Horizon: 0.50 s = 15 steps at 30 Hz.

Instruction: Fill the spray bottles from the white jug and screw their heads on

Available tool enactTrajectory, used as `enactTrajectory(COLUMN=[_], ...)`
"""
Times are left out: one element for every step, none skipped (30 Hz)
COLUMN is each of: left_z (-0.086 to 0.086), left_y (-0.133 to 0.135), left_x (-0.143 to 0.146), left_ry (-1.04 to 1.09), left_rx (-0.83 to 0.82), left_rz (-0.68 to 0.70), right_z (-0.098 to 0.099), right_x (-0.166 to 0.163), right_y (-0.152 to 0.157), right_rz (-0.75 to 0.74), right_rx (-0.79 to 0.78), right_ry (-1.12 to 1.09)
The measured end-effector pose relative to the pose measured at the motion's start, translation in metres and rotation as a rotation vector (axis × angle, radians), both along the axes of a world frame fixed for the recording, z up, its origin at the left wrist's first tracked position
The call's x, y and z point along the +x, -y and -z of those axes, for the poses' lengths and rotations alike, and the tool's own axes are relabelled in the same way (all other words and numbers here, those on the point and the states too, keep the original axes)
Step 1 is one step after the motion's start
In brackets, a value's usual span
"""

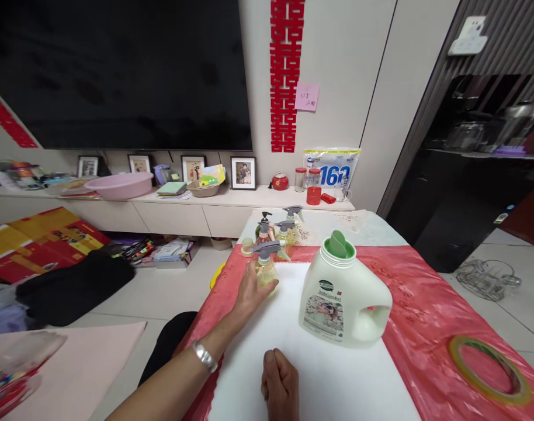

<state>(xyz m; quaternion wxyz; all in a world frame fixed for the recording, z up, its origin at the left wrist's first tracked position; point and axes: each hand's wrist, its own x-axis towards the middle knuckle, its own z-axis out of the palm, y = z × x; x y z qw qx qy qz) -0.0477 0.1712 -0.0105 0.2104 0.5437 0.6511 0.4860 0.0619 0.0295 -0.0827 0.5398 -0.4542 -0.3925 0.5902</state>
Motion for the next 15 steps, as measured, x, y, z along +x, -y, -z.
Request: enactTrajectory(left_z=[0.0, 0.0, 0.001, 0.003, 0.006, 0.008, 0.011, 0.013, 0.015, 0.017, 0.018, 0.02, 0.022, 0.025, 0.029], left_y=[0.01, 0.022, 0.034, 0.047, 0.059, 0.07, 0.08, 0.088, 0.094, 0.098, 0.1, 0.101, 0.101, 0.101, 0.1], left_x=[-0.002, -0.004, -0.006, -0.007, -0.009, -0.01, -0.01, -0.009, -0.008, -0.006, -0.004, -0.002, 0.0, 0.002, 0.004], left_ry=[0.004, 0.011, 0.019, 0.025, 0.036, 0.048, 0.061, 0.071, 0.076, 0.079, 0.081, 0.088, 0.103, 0.122, 0.145], left_rx=[0.002, 0.005, 0.004, -0.003, -0.011, -0.022, -0.031, -0.035, -0.034, -0.029, -0.02, -0.008, 0.003, 0.016, 0.028], left_rz=[0.02, 0.043, 0.065, 0.077, 0.076, 0.072, 0.065, 0.057, 0.053, 0.053, 0.061, 0.075, 0.095, 0.114, 0.127], right_z=[-0.002, -0.003, -0.005, -0.007, -0.009, -0.013, -0.019, -0.026, -0.034, -0.043, -0.053, -0.061, -0.069, -0.074, -0.078], right_x=[-0.001, -0.001, -0.001, 0.0, 0.002, 0.005, 0.008, 0.012, 0.017, 0.021, 0.025, 0.029, 0.031, 0.032, 0.032], right_y=[0.001, 0.001, 0.002, 0.002, 0.003, 0.004, 0.005, 0.006, 0.006, 0.006, 0.004, 0.002, -0.002, -0.006, -0.01], right_rz=[0.002, -0.003, -0.012, -0.024, -0.033, -0.043, -0.039, -0.024, -0.009, 0.043, 0.066, 0.094, 0.127, 0.156, 0.176], right_rx=[0.002, -0.002, -0.012, -0.025, -0.033, -0.023, 0.007, 0.055, 0.118, 0.184, 0.244, 0.292, 0.355, 0.402, 0.433], right_ry=[0.003, 0.007, 0.012, 0.018, 0.026, 0.042, 0.069, 0.109, 0.162, 0.229, 0.301, 0.373, 0.422, 0.461, 0.494])
